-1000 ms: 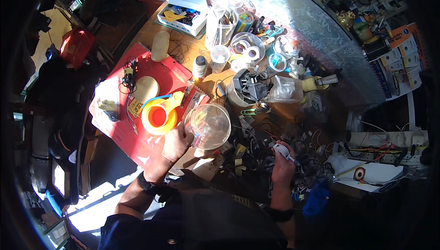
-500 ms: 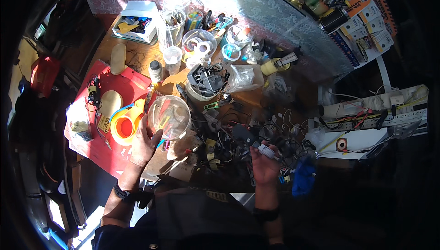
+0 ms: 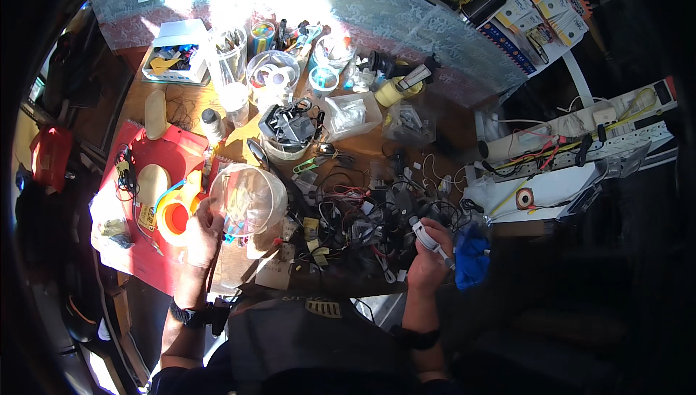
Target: The person sorts through a large pile of tangled wires and electronic accessories on a cluttered workbench. They untangle cables, separate them into smaller bundles, and place some into a clear plastic container. The person also briefly walks to a glass display counter to place an item inside before returning to the workbench.
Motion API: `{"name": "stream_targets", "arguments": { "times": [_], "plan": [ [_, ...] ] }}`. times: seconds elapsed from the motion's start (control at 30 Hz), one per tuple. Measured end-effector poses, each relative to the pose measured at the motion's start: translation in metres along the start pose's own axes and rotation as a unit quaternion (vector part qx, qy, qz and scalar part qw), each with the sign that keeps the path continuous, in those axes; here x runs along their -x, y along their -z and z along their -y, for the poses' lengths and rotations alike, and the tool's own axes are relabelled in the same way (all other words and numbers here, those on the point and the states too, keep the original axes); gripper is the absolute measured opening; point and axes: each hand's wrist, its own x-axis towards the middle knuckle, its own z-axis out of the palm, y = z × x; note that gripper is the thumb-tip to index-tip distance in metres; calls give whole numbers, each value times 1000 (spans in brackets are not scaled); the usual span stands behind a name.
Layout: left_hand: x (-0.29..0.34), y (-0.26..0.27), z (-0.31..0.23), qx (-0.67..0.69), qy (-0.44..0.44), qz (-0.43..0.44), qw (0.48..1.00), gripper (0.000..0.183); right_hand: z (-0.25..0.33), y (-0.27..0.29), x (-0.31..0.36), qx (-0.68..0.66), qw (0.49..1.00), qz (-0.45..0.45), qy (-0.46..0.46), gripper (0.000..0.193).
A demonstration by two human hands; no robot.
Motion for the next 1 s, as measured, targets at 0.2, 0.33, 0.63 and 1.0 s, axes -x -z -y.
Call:
{"name": "stream_targets", "arguments": {
  "times": [0.2,0.33,0.63,1.0],
  "plan": [
    [14,10,-20,-15,33,15,999,35,5,17,-1,-174,943,-135,-251,36],
    [21,16,-37,-91,65,12,994,40,16,11,7,-259,915,-84,-297,37],
    [35,4,-49,-214,-36,33,976,43,33,-94,8,-364,843,213,-333,36],
    [38,4,-44,-182,-49,42,981,37,-50,-205,57,-36,829,437,-348,44]
  ]
}}
